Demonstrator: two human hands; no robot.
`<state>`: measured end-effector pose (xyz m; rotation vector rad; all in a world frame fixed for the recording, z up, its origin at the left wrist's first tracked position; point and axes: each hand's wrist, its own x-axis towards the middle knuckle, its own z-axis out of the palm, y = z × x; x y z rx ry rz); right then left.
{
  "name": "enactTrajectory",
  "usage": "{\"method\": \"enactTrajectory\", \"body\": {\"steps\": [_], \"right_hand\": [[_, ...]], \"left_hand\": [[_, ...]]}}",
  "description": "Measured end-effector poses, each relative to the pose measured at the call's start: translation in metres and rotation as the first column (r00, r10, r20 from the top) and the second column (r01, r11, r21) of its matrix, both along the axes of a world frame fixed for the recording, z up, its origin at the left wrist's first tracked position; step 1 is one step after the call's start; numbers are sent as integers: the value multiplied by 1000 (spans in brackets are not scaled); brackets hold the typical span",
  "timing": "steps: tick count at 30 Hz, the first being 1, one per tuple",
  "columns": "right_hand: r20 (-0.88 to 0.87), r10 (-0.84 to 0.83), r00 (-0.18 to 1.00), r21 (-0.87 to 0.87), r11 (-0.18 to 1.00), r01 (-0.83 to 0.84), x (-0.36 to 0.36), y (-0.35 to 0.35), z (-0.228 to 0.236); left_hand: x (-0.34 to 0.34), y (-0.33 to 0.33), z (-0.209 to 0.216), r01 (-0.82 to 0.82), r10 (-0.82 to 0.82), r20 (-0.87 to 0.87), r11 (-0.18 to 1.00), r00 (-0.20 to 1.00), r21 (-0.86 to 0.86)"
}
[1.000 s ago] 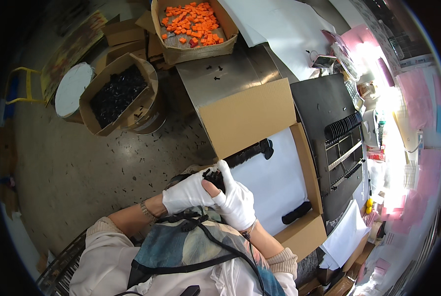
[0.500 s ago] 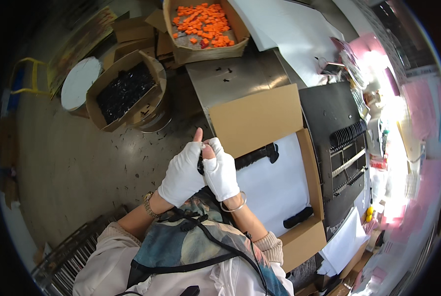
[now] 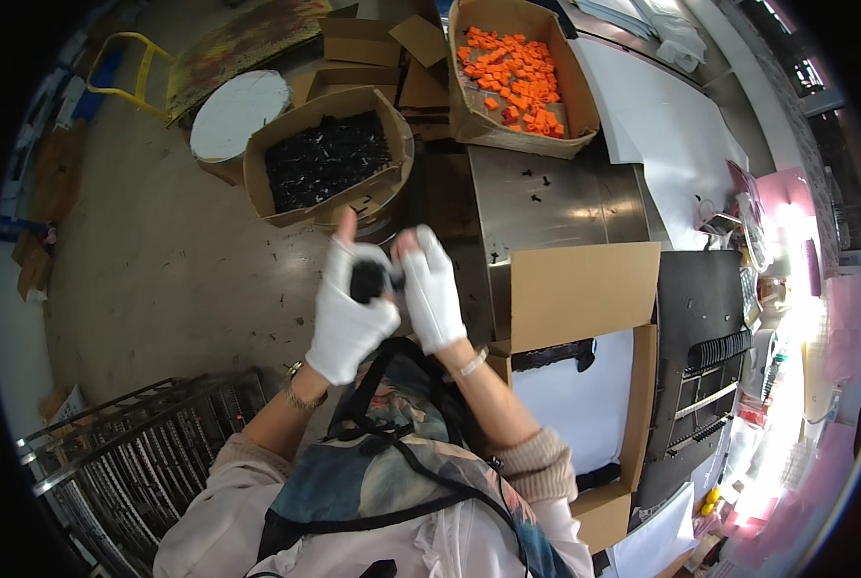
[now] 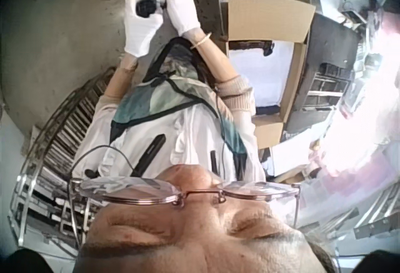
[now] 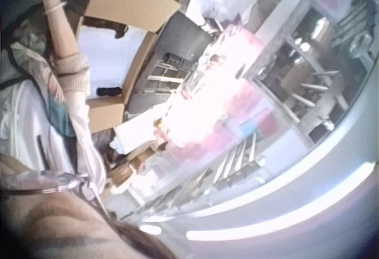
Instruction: The person assembles black plastic hangers by inserting them into a metal rack, then places the rack into a cardboard box. The person repeatedly retrieves racks from a nearby trolley, loads hangers, and returns the racks to the trolley.
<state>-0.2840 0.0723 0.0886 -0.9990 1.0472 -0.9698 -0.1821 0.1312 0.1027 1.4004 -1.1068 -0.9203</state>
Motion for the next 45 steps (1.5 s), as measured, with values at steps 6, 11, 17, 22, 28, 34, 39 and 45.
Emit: {"method": "enactTrajectory", "body": {"steps": [6, 11, 17, 22, 28, 34, 39, 45], "right_hand": [[-683, -197, 703, -541, 784, -305, 54, -91, 13], [-492, 89, 866, -329, 902, -280, -26, -14, -8], [-208, 11, 978, -39, 999, -19, -121, 86, 0], [190, -293, 937, 189, 948, 257, -228, 206, 8], [-492, -673, 552, 199, 530, 824, -298, 337, -14], [-934, -223, -279, -317, 878, 358, -361, 377, -61], [-922, -76, -381, -225, 903, 365, -376, 388, -80], [-892, -22, -452, -232, 880, 416, -384, 388, -92]], "left_hand": [[56, -18, -11, 87, -156, -988, 984, -16, -157], [19, -7, -32, -61, -23, -980, 998, 197, -35], [-91, 4, -20, 447, -444, -463, 888, 767, -111], [-189, 40, -17, 922, -919, -142, 380, 367, -75], [-321, 99, -77, 972, -944, -247, -232, -217, 34], [-403, 151, -129, 962, -574, 773, -200, -270, 187], [-428, 182, -150, 974, -577, 785, -120, -224, 190], [-437, 190, -159, 963, -576, 772, -134, -268, 234]]}}
